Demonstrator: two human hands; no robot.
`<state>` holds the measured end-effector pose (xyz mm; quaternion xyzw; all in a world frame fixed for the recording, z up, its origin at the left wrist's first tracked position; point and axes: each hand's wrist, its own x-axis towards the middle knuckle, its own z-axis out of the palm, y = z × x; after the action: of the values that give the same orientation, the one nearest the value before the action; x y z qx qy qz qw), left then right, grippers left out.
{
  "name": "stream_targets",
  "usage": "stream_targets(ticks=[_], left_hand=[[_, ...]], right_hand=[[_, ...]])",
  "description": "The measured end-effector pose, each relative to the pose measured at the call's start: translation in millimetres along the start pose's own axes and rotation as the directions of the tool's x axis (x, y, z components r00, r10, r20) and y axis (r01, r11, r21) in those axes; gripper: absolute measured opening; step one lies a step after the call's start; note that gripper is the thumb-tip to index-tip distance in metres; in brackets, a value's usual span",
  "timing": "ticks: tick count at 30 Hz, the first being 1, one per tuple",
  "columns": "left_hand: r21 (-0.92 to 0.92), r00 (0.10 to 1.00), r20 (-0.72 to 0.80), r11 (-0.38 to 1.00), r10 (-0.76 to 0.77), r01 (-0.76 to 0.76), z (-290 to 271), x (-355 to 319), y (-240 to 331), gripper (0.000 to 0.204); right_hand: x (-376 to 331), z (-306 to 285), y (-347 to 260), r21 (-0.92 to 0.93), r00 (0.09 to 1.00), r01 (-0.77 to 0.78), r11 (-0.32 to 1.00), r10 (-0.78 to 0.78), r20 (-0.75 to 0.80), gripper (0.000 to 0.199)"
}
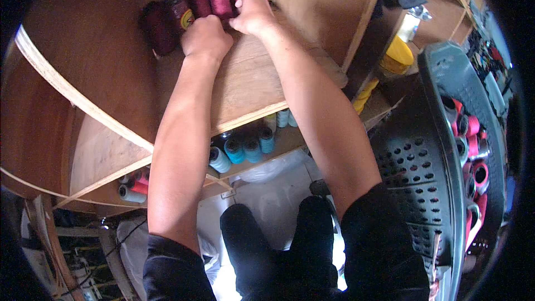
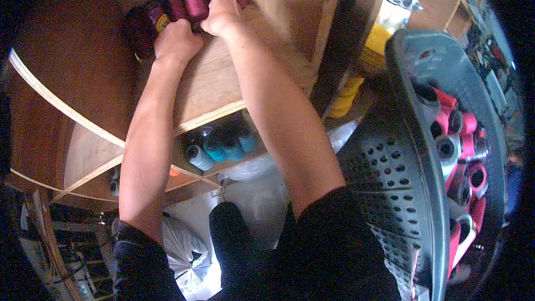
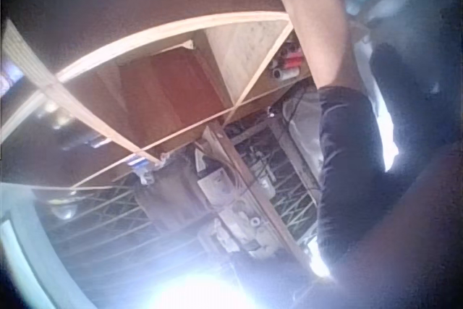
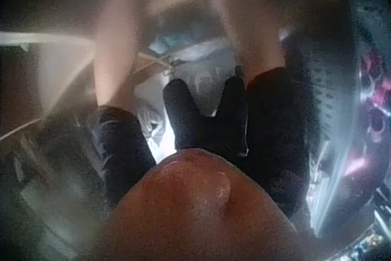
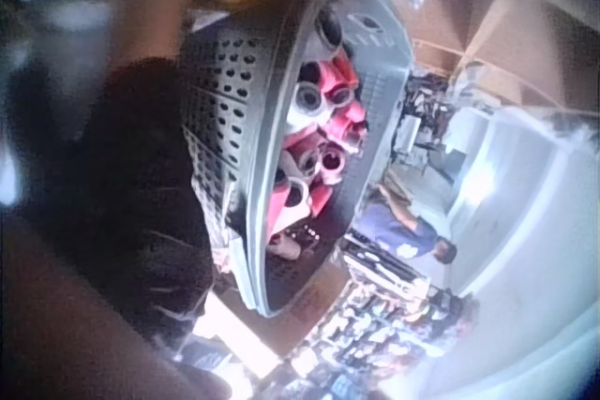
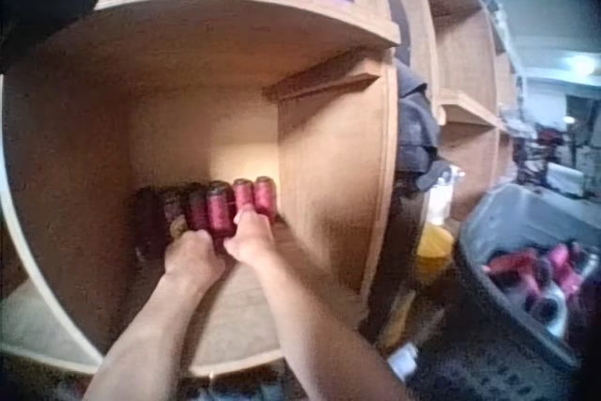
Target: The person transfers spools of thread from a gray plastic basket onto a wooden shelf. They pick up spools one by one and place them in rows on the shelf, organizing them by color.
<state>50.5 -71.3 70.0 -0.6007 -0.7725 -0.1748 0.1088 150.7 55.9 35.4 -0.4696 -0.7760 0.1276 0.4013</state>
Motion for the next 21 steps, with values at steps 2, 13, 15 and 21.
stream_targets(ticks=[2, 13, 15, 21], left_hand=[[0.005, 0.998, -0.016, 0.998, 0.067, -0.067, 3, 3, -4, 0.031], [0.000, 0.965, -0.035, 0.965, 0.262, -0.262, 6, 12, -12, 0.065], [0.040, 0.960, -0.043, 0.960, 0.278, -0.276, 0, 7, -13, 0.057], [-0.032, 0.916, -0.219, 0.935, 0.337, -0.352, 27, 24, 0, 0.042]], right_hand=[[0, 0, -4, 0.015, 0.997, -0.078, 0.997, 0.078, 0.001, 0.058], [-67, -131, -111, -0.564, 0.828, 0.559, 0.608, -0.448, 0.338, 0.025], [-95, -174, -133, -0.640, 0.763, 0.642, 0.421, -0.431, 0.482, 0.026], [-232, -336, -191, -0.808, 0.855, 0.516, 0.283, -0.114, 0.506, 0.025]])
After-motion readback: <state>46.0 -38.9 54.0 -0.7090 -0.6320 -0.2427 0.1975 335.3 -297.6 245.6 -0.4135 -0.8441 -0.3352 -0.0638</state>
